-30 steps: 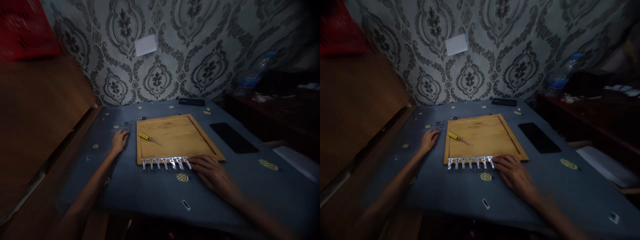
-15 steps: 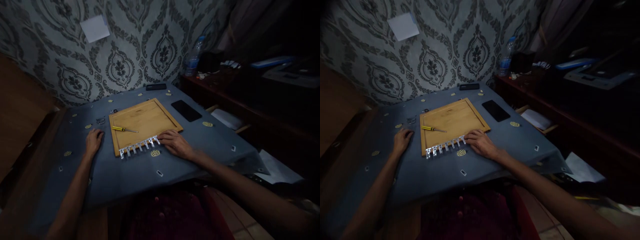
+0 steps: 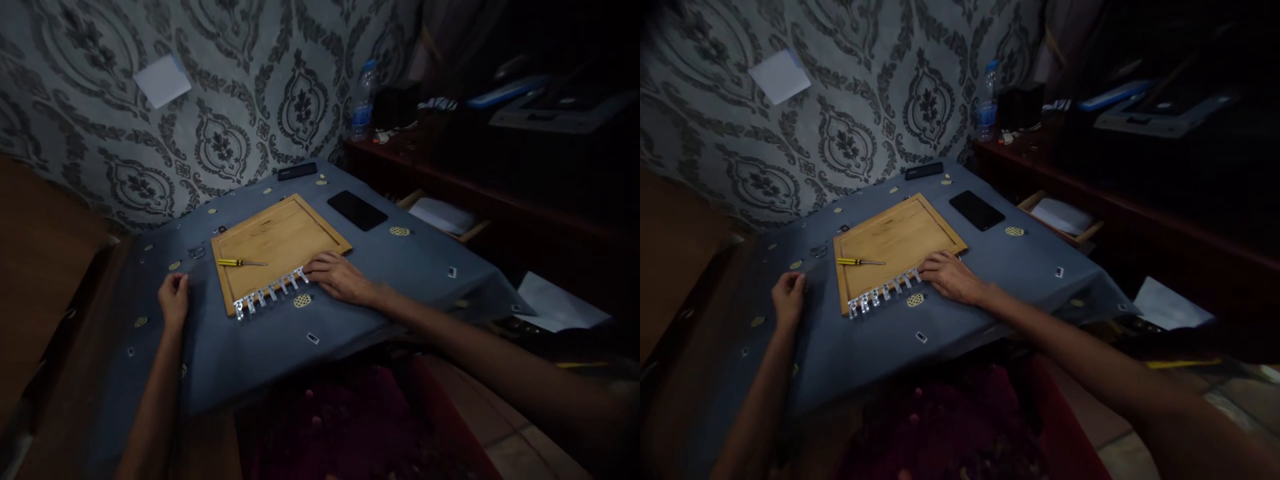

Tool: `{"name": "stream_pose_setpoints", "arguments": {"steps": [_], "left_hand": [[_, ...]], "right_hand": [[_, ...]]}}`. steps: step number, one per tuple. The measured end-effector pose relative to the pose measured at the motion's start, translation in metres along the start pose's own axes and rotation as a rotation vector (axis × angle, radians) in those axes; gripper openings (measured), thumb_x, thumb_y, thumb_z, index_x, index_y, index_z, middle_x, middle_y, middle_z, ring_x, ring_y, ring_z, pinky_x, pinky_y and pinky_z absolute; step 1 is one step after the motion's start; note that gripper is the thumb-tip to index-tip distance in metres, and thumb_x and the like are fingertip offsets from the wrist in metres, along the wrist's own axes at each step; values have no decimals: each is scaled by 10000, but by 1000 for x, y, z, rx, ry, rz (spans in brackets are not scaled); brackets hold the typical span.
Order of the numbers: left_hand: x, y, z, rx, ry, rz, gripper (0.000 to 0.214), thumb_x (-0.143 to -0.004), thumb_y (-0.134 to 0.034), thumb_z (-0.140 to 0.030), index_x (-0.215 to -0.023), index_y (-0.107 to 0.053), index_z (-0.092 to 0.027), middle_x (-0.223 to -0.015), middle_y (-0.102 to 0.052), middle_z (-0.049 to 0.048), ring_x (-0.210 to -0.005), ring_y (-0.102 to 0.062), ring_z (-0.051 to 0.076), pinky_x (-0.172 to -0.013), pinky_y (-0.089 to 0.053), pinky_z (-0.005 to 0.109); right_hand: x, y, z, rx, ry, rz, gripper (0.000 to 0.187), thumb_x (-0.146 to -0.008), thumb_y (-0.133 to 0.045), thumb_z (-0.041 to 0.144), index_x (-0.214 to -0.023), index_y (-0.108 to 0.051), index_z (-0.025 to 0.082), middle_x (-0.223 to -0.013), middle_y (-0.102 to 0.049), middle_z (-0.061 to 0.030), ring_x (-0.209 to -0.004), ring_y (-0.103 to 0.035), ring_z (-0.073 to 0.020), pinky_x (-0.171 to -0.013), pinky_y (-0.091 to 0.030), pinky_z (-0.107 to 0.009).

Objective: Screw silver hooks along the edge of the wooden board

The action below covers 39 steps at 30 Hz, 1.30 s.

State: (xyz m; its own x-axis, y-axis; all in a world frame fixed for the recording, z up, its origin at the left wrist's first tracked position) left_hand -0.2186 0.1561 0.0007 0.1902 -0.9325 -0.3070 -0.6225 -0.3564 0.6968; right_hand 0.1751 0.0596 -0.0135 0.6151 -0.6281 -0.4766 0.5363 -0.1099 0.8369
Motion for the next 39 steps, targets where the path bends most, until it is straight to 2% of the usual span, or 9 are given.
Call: {"name": "stream_pose_setpoints", "arguments": {"steps": [3,6,10,13,16,21,25,29,39], "left_hand": [[6,1,-26,141,-21,51,291,-984,-621,-389,-1134,-635,-141,-1035,-674,56,-839,-665,158,-737,-589,333],[15,-13,-68,267,-87,152,278,-910,-682,-427,-888,-647,-152,-734,-619,-17,-614,-574,111,-590,-508,251],[35,-54,-128,365,-163,343,273,-738,-760,-450,-795,-691,-191,-701,-662,-4,-615,-590,138,-585,-489,251],[50,-92,-162,389,-212,511,271,-734,-746,-451,-783,-710,-187,-731,-700,22,-646,-621,153,-602,-495,256],[61,-124,-185,387,-269,654,246,-762,-720,-429,-787,-716,-184,-748,-713,32,-691,-646,163,-644,-506,260],[67,-158,-206,337,-348,809,100,-777,-688,-286,-780,-705,-188,-705,-699,8,-656,-636,148,-618,-488,239],[68,-171,-213,271,-406,848,46,-788,-660,-210,-769,-695,-187,-682,-691,-6,-639,-626,140,-613,-473,229],[70,-174,-218,199,-471,850,59,-813,-641,-178,-808,-699,-188,-699,-702,-8,-646,-637,143,-629,-469,234],[81,-162,-233,21,-686,796,128,-888,-605,-142,-818,-690,-206,-786,-710,10,-754,-650,164,-698,-443,256]], "right_hand": [[0,0,0,1,-5,-5,322,-908,-537,85,-1142,-719,212,-1172,-746,-50,-1106,-586,-222,-983,-434,-421],[1,0,0,6,-9,-9,295,-925,-540,97,-1120,-724,218,-1171,-749,-49,-1102,-592,-223,-971,-435,-415],[1,3,3,5,-10,-14,291,-935,-526,91,-1119,-719,204,-1176,-750,-51,-1103,-590,-231,-966,-431,-419],[0,4,5,12,-2,-13,294,-932,-524,81,-1117,-718,200,-1177,-751,-46,-1106,-591,-229,-965,-426,-414],[0,4,4,23,-5,-8,299,-939,-522,83,-1129,-715,208,-1172,-754,-43,-1103,-594,-227,-953,-422,-411],[0,0,2,42,-7,-2,293,-930,-534,70,-1119,-711,207,-1162,-757,-32,-1074,-595,-231,-931,-416,-405],[0,-2,1,57,-13,4,276,-937,-540,74,-1102,-710,216,-1155,-756,-27,-1074,-588,-227,-926,-413,-397],[1,-2,1,58,-8,15,236,-953,-552,100,-1098,-707,205,-1136,-753,-31,-1068,-583,-231,-940,-402,-402],[0,-2,1,48,-24,24,195,-974,-560,134,-1075,-710,207,-1088,-751,-25,-1063,-564,-233,-933,-391,-393]]}}
Point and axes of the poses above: each hand's wrist, its own x-axis away from the middle knuckle, its own y-axis out of the back of the hand, z = x × y, the point moved 8 cm from there along -x, towards the middle knuckle
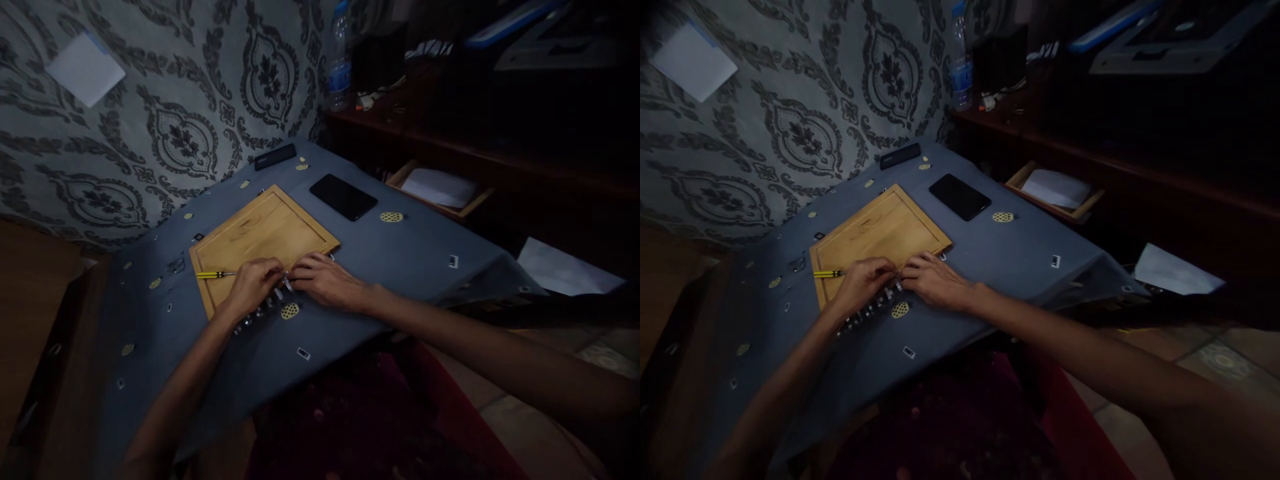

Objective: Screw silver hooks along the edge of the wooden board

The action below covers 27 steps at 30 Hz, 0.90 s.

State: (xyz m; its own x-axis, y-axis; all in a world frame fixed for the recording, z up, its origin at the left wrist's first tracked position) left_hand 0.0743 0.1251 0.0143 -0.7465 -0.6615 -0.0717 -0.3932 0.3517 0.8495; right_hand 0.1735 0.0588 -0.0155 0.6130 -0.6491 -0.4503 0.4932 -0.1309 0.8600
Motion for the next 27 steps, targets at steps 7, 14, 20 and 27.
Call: {"name": "stream_pose_setpoints", "arguments": {"steps": [7,14,20,27], "left_hand": [[3,-2,-3,-81,-76,40,185,-944,-575,-133,-805,-684,-190,-786,-694,30,-780,-643,173,-716,-437,266],[4,-3,-6,-106,-117,78,222,-956,-562,-105,-766,-653,-171,-760,-654,36,-770,-607,175,-707,-418,271],[1,-2,-8,-93,-112,108,207,-952,-581,-113,-768,-656,-169,-772,-633,27,-782,-591,172,-723,-411,275],[-7,-1,-6,-28,-74,177,147,-910,-630,-95,-805,-697,-172,-792,-668,19,-770,-617,157,-726,-428,257]], "right_hand": [[0,0,0,5,15,-19,198,-950,-583,113,-1071,-719,191,-1092,-755,-51,-1072,-565,-239,-924,-382,-391],[0,-1,-1,7,15,-18,184,-952,-586,116,-1054,-721,189,-1099,-755,-44,-1074,-562,-241,-908,-375,-386],[-1,-1,0,-1,12,-11,199,-954,-577,114,-1065,-721,197,-1106,-753,-47,-1071,-559,-245,-924,-376,-393],[0,4,2,-32,4,8,217,-968,-545,111,-1086,-711,187,-1104,-741,-61,-1081,-554,-244,-932,-375,-398]]}}
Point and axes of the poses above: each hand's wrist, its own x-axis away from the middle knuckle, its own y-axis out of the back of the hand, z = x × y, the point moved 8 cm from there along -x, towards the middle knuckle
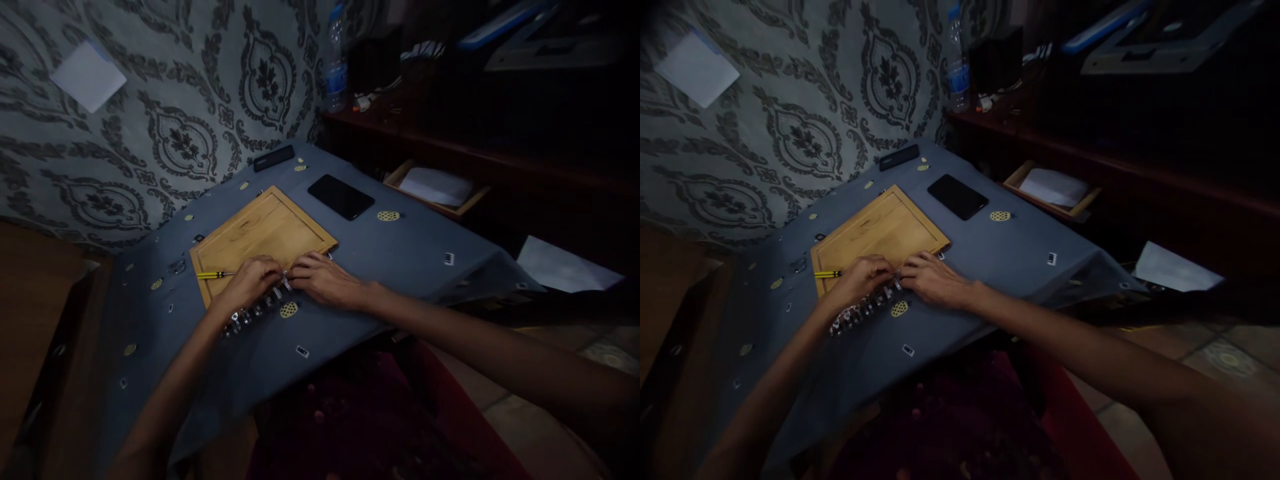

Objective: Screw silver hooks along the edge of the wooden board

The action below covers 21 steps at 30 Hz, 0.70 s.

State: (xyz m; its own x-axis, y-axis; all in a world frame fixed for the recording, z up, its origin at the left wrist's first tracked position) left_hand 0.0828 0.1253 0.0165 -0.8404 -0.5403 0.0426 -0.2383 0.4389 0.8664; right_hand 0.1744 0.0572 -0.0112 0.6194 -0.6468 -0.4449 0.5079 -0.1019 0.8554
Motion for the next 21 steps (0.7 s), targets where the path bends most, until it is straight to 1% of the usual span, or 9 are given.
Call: {"name": "stream_pose_setpoints", "arguments": {"steps": [6,13,17,21], "left_hand": [[-4,0,5,96,45,21,112,-895,-650,-145,-826,-732,-176,-806,-712,19,-759,-643,153,-721,-447,248],[-6,-7,24,250,126,11,137,-886,-653,-225,-814,-747,-158,-777,-735,17,-730,-657,154,-705,-467,249],[-5,-14,34,317,159,-6,163,-900,-672,-284,-824,-718,-148,-751,-706,8,-716,-644,144,-704,-481,264],[-4,-22,42,378,184,-9,268,-936,-671,-394,-851,-658,-141,-758,-651,-11,-682,-615,129,-689,-517,294]], "right_hand": [[0,-1,0,-1,0,17,208,-971,-543,118,-1090,-706,171,-1082,-736,-59,-1063,-555,-246,-931,-381,-396],[-1,-3,-1,-17,3,7,222,-953,-558,102,-1099,-707,176,-1105,-735,-67,-1073,-550,-239,-937,-371,-394],[0,-4,-2,-12,6,2,222,-962,-545,107,-1097,-701,187,-1119,-729,-61,-1087,-546,-236,-951,-363,-388],[1,-4,-3,-11,4,1,230,-961,-534,96,-1093,-701,183,-1099,-729,-65,-1086,-544,-238,-941,-373,-393]]}}
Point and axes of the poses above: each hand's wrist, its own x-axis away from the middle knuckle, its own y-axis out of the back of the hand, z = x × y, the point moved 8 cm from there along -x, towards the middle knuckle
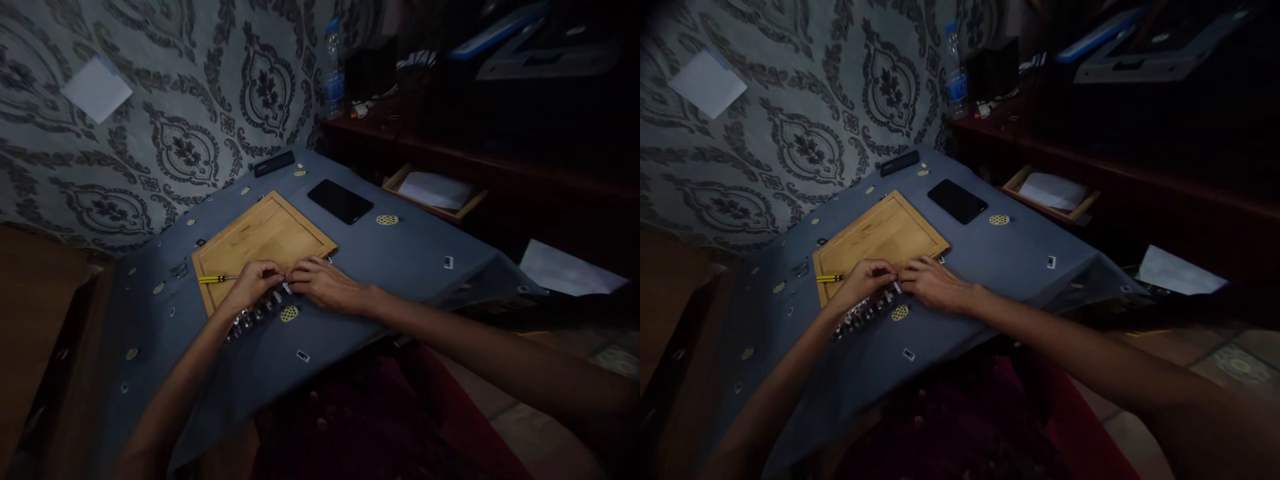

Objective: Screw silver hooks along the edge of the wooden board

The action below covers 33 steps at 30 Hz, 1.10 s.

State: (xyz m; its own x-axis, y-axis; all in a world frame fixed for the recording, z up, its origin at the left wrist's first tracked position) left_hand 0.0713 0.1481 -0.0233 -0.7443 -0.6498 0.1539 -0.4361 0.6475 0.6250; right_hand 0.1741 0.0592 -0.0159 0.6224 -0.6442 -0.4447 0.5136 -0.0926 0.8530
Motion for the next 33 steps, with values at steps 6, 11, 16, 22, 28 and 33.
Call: {"name": "stream_pose_setpoints", "arguments": {"steps": [6,11,16,22,28,33], "left_hand": [[2,-1,1,99,29,-21,251,-870,-717,-378,-828,-616,-153,-683,-574,-40,-605,-529,102,-602,-444,242],[4,-1,0,164,55,-43,240,-787,-733,-376,-791,-624,-162,-645,-572,-37,-596,-503,108,-587,-398,232],[5,-2,1,207,68,-37,248,-754,-762,-369,-827,-651,-159,-688,-621,-16,-644,-553,129,-630,-434,243],[10,1,-3,234,73,-25,259,-739,-800,-317,-889,-674,-148,-770,-668,8,-732,-610,146,-707,-483,256],[13,2,-2,221,74,-35,214,-762,-780,-250,-911,-675,-139,-790,-679,21,-740,-623,144,-719,-501,258],[15,7,-1,163,51,-75,155,-811,-714,-240,-926,-670,-146,-821,-697,31,-778,-648,158,-740,-513,271]], "right_hand": [[-1,0,0,-5,-1,1,219,-955,-553,99,-1090,-705,181,-1109,-735,-64,-1087,-548,-235,-946,-379,-394],[0,1,1,1,8,-15,233,-955,-549,92,-1106,-710,165,-1109,-735,-72,-1090,-554,-238,-955,-387,-406],[0,1,1,-4,8,-11,278,-952,-532,75,-1137,-709,183,-1132,-739,-69,-1100,-558,-241,-951,-397,-413],[-1,1,1,-10,-1,-3,281,-935,-550,59,-1129,-709,185,-1131,-742,-67,-1091,-561,-240,-934,-393,-401],[0,-1,0,-8,2,3,293,-925,-572,64,-1154,-705,190,-1152,-746,-60,-1082,-560,-244,-915,-393,-399],[0,1,2,0,-4,2,291,-945,-544,66,-1150,-709,191,-1173,-747,-54,-1085,-564,-245,-925,-401,-407]]}}
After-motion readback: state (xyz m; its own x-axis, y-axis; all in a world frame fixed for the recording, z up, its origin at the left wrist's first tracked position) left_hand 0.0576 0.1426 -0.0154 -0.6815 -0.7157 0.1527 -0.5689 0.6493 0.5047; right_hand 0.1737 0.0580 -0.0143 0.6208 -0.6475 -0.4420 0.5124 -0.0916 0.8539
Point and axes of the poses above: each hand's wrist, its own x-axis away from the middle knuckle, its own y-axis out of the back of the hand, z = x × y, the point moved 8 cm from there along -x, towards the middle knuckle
